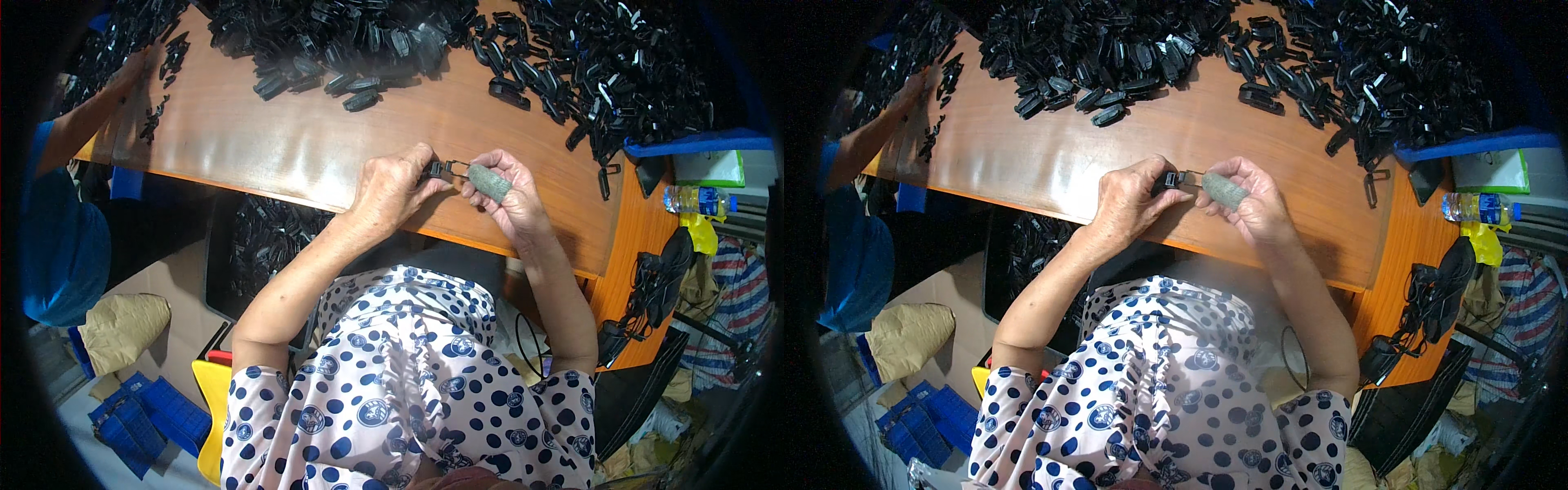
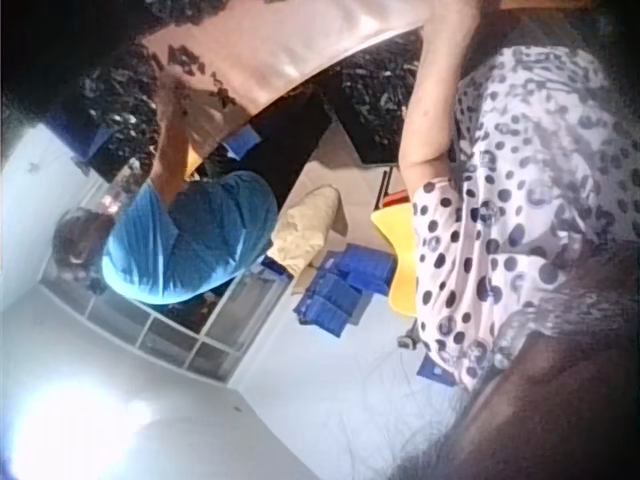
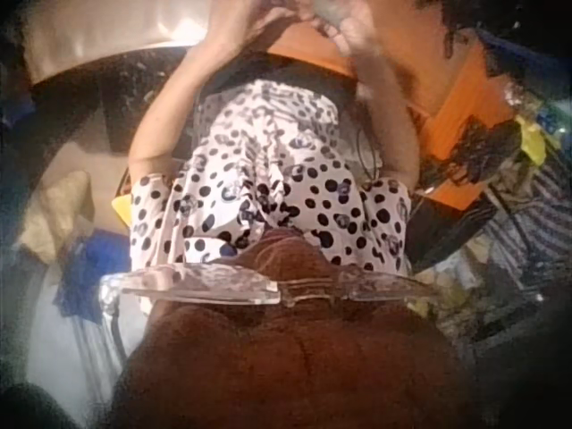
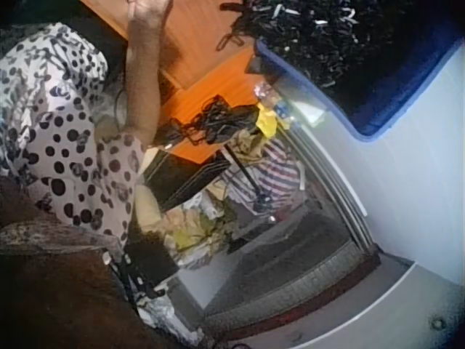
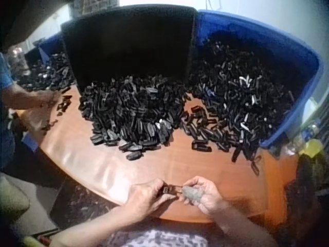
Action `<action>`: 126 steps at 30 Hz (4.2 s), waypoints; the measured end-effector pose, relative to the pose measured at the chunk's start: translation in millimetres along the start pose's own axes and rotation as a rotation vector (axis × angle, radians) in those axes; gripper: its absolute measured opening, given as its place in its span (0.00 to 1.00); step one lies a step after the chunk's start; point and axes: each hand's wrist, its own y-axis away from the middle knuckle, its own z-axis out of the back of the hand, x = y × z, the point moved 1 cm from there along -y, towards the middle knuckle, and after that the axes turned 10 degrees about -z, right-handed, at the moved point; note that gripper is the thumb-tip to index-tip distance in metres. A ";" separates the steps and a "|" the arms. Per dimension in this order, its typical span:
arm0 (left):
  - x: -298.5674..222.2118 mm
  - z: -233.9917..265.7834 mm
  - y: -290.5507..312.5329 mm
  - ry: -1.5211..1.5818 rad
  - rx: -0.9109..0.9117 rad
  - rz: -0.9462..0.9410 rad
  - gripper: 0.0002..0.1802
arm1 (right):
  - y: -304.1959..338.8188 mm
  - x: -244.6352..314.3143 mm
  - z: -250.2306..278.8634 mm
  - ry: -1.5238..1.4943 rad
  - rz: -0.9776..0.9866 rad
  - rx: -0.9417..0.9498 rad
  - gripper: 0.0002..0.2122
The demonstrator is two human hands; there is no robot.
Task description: The person assembles or inspects small black plastic buckles using a small stone block as a tool at an assembly workstation.
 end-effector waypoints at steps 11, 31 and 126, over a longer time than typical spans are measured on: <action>0.3 -6.1 2.6 -0.071 -0.033 -0.091 0.14 | 1.1 -7.6 -4.6 0.136 -0.064 -0.098 0.11; -4.5 -3.8 -1.0 -0.030 -0.007 -0.215 0.11 | -22.9 15.3 17.8 0.838 -0.299 -0.103 0.09; 287.9 -44.2 278.3 0.517 -0.483 0.972 0.12 | -89.1 237.6 129.1 2.058 0.737 -1.104 0.21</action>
